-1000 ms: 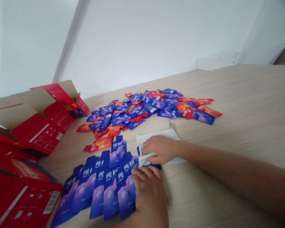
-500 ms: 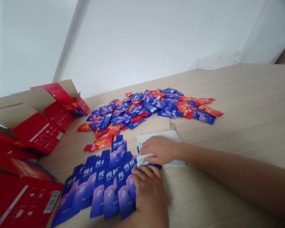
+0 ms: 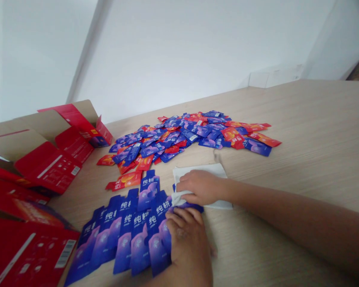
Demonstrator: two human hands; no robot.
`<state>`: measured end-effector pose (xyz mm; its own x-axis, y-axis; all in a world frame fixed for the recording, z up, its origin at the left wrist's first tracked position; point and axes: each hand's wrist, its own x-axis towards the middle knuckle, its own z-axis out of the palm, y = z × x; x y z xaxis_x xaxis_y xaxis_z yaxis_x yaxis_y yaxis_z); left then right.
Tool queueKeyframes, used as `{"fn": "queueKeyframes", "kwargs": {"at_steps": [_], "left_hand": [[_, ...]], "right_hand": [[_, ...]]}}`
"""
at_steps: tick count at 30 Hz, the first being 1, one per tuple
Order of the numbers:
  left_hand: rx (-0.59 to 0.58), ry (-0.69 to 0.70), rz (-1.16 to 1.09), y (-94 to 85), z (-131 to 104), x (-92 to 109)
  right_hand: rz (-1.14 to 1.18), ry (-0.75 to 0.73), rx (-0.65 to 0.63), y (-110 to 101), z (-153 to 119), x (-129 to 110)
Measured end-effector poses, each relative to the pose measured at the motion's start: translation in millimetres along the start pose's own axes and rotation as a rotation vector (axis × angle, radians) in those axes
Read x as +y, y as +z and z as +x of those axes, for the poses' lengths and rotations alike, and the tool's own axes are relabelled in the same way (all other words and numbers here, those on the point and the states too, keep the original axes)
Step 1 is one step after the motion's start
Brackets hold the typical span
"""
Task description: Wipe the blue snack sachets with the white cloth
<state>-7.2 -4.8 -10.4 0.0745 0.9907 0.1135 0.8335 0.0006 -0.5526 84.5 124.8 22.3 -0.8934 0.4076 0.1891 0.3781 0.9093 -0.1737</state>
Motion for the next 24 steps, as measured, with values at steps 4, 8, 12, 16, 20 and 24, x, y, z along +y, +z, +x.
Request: {"fn": "queueKeyframes", "kwargs": {"at_steps": [4,8,12,16,20,24], "left_hand": [[-0.033,0.016,-0.065,-1.2,0,-1],[-0.020,0.012,-0.043,0.1,0,-1],[0.003,0.002,-0.013,1.6,0,0],[-0.024,0.010,-0.012,-0.3,0,0],[-0.020,-0.001,0.006,-2.0,-1,0],[-0.052,0.004,-0.003,-2.1,0,0]], "right_hand": [[-0.055,0.175,0.014,-3,-2,9],[-0.052,0.098,0.002,-4,-3,4],[-0.006,-0.033,-0.017,0,0,-3],[-0.032,0.101,0.002,-1,0,4],[-0.072,0.179,0.022,-4,-3,9],[-0.049,0.018,0.016,-1,-2,-1]]}}
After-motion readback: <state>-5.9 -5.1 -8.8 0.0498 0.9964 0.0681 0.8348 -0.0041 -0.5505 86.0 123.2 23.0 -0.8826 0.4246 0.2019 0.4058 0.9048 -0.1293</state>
